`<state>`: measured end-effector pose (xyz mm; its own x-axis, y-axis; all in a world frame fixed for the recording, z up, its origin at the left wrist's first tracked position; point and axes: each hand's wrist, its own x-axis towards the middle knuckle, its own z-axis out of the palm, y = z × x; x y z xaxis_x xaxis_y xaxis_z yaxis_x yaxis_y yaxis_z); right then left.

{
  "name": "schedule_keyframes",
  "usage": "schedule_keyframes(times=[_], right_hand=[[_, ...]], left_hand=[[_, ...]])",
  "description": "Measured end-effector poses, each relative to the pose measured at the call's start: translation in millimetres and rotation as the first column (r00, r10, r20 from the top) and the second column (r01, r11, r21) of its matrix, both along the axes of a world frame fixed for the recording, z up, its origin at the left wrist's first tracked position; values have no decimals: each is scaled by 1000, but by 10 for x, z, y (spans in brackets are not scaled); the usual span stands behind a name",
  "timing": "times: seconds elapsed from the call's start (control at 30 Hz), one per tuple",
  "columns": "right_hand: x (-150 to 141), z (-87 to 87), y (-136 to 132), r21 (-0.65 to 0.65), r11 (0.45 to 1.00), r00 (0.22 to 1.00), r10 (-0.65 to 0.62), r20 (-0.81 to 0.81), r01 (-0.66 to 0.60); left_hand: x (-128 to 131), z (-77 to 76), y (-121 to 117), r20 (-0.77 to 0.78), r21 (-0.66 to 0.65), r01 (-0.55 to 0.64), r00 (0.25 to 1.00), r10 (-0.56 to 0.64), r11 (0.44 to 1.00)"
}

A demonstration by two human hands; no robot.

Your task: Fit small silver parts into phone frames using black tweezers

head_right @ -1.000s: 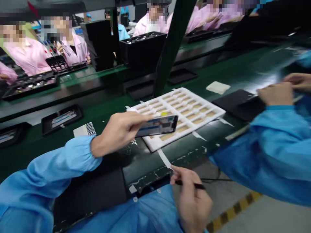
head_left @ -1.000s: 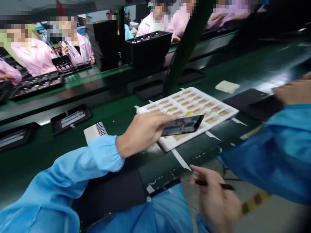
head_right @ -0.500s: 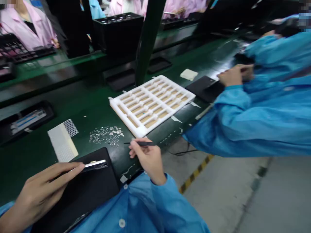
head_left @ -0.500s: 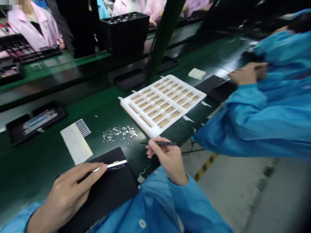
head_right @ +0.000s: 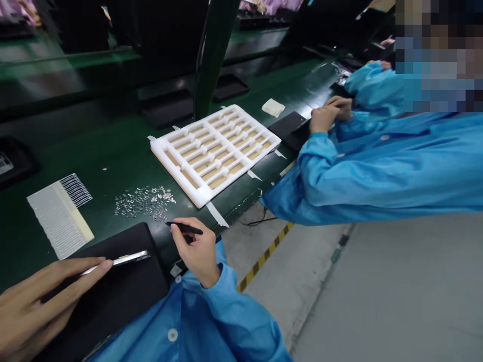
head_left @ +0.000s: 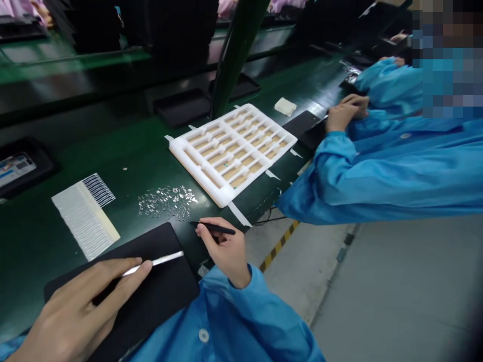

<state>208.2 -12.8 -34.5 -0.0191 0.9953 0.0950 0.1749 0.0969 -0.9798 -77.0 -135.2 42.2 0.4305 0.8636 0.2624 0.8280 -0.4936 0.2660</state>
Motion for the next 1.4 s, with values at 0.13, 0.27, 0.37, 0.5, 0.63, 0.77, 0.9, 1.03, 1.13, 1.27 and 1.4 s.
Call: schedule_keyframes(times=[0.13,0.27,0.37,0.5,0.63,0.77,0.9,1.03,1.13,1.27,1.4], right_hand=[[17,-5,32,70,996,996,54,77,-59],[71,50,83,54,985,982,159,97,-165],[100,91,102,-15,980,979,200,30,-199],[99,110,83,-6,984,984,179,5,-179],[82,90,61,37,983,983,176,56,-178],[71,66,67,-40,993,994,112,-18,-112],[70,69,103,-94,990,994,97,-56,-102],[69,60,161,-164,974,984,139,-109,-156],[74,52,202,-199,963,975,152,-161,-183],[135,107,216,-218,948,959,182,-218,-229],[213,259,153,-193,948,935,190,-300,-254]], left_hand=[[23,34,14,23,-11,-10,1000,10,1000],[35,42,23,42,-26,-15,999,16,1000],[27,9,16,56,-22,-23,998,24,999],[21,-24,1,42,-23,-40,998,41,999],[23,4,1,30,-23,-42,999,42,999],[31,42,16,22,-15,-15,1000,15,1000],[39,39,13,42,-12,-22,999,23,1000],[54,10,12,65,-24,-13,998,14,1000],[70,-8,13,65,2,-20,998,20,1000],[81,14,9,72,-6,-50,996,50,999],[106,106,122,170,-49,-69,982,76,996]])
